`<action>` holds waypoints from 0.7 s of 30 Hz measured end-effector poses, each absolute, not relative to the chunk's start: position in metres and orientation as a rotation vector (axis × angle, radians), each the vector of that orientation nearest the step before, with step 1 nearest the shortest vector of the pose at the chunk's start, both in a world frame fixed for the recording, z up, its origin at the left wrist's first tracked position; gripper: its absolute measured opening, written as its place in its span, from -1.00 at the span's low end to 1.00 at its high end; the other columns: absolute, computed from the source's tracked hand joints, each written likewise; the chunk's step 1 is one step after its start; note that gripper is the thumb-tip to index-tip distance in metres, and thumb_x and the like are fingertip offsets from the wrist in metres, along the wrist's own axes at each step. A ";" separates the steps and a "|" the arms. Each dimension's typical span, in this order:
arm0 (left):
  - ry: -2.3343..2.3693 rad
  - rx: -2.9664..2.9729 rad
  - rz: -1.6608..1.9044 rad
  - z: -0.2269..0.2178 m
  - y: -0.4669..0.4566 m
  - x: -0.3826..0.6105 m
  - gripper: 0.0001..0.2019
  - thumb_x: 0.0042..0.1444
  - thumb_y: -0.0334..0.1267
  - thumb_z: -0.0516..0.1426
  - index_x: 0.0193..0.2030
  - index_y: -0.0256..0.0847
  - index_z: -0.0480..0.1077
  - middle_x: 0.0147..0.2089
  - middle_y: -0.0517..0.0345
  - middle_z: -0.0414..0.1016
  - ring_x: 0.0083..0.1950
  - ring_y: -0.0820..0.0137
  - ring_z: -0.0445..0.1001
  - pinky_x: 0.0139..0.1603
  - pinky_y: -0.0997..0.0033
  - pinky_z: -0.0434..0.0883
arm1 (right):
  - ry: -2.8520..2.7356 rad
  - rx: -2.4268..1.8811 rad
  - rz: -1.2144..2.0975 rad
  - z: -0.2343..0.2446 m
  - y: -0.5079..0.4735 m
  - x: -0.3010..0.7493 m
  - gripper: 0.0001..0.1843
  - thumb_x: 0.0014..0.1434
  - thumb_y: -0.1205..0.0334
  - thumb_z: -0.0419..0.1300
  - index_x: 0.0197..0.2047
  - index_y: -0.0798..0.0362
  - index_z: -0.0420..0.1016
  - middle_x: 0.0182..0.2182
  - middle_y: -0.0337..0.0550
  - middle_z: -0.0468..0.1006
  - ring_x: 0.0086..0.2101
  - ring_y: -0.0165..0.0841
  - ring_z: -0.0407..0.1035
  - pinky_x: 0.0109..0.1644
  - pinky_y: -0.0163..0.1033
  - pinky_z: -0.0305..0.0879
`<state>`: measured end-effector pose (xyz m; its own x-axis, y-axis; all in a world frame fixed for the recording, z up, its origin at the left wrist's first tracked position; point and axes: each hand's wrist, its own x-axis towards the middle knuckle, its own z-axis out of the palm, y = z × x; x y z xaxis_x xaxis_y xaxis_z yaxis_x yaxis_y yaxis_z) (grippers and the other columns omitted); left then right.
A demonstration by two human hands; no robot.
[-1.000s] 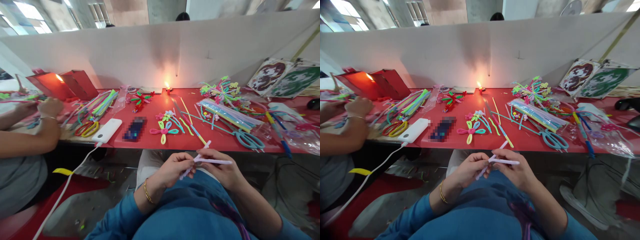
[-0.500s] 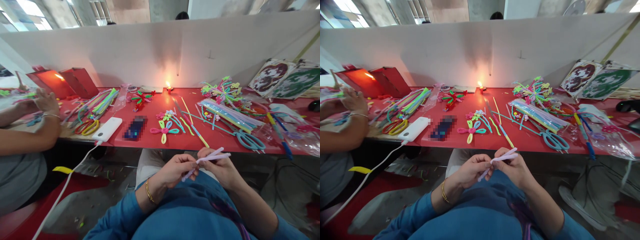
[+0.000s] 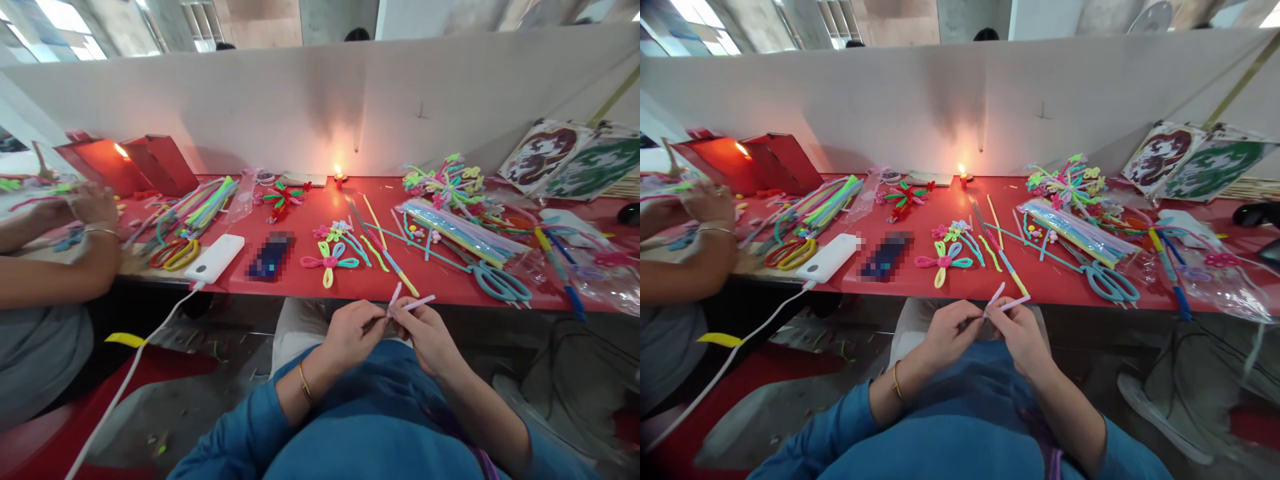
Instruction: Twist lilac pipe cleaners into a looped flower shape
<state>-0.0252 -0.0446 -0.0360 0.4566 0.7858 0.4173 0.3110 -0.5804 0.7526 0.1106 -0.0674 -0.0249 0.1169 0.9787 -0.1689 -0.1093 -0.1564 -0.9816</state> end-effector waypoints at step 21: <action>0.708 1.099 0.649 -0.020 -0.048 -0.026 -0.78 -0.07 -0.15 0.14 -0.48 -0.30 0.32 -0.56 0.20 0.35 -0.52 0.53 0.31 -0.47 0.53 0.19 | -1.866 -1.438 0.787 -0.005 -0.074 0.137 -0.82 0.10 0.18 0.06 -0.41 0.04 0.44 -0.52 -0.23 0.48 -0.50 -0.40 0.35 -0.42 -0.34 0.23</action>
